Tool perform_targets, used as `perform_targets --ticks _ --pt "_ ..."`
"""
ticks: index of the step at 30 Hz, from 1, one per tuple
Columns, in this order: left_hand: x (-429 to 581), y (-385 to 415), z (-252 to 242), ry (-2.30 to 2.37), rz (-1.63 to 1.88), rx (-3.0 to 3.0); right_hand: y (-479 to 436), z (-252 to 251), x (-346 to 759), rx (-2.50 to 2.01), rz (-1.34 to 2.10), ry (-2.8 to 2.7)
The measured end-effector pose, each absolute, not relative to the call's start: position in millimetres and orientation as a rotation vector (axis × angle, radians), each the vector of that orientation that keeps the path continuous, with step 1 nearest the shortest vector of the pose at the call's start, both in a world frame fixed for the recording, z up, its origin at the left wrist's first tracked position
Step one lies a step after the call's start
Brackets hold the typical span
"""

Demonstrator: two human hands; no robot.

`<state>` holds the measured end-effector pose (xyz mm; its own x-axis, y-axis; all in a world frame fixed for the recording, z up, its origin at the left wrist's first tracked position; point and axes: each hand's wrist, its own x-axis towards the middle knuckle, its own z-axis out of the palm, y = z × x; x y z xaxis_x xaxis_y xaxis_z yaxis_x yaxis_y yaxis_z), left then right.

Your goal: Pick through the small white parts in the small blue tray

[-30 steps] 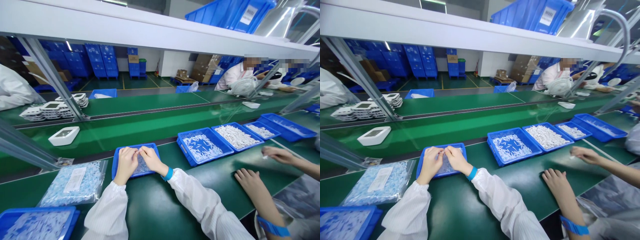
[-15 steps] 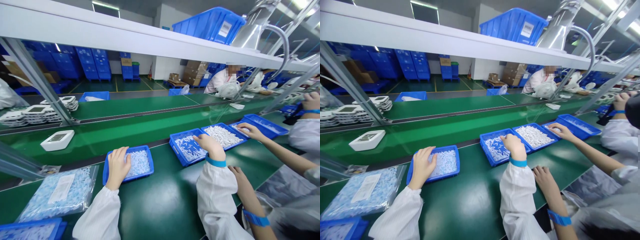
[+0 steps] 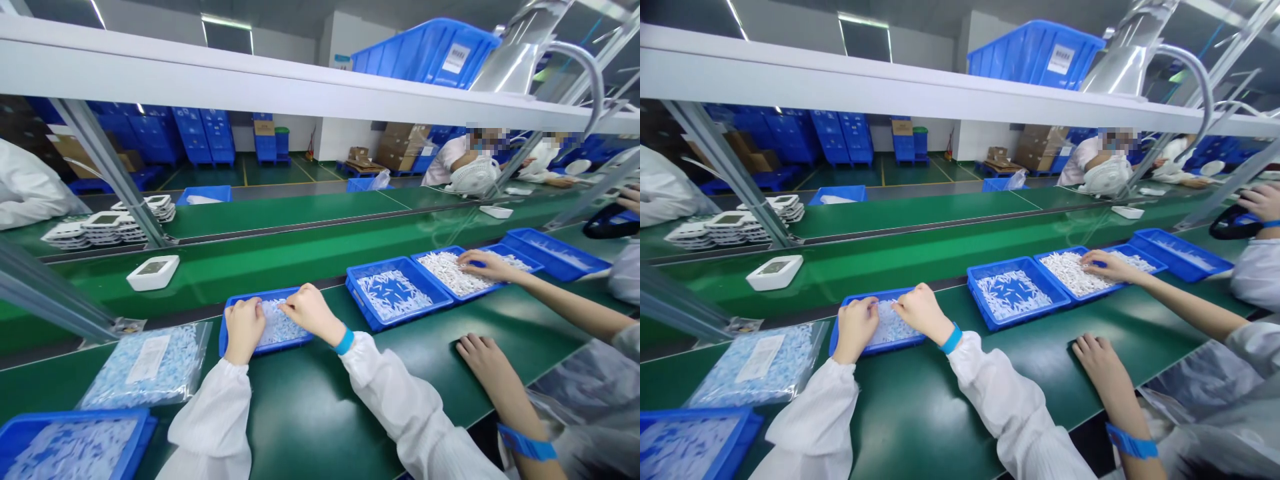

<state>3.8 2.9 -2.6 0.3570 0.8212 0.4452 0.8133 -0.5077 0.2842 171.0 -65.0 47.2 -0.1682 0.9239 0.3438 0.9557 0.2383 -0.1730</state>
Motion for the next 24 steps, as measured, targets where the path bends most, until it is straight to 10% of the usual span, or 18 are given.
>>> perform_targets --ticks 24 --pt "1.6 5.7 -10.6 1.540 0.608 2.630 -51.4 9.7 165.0 -1.741 -0.049 -2.291"
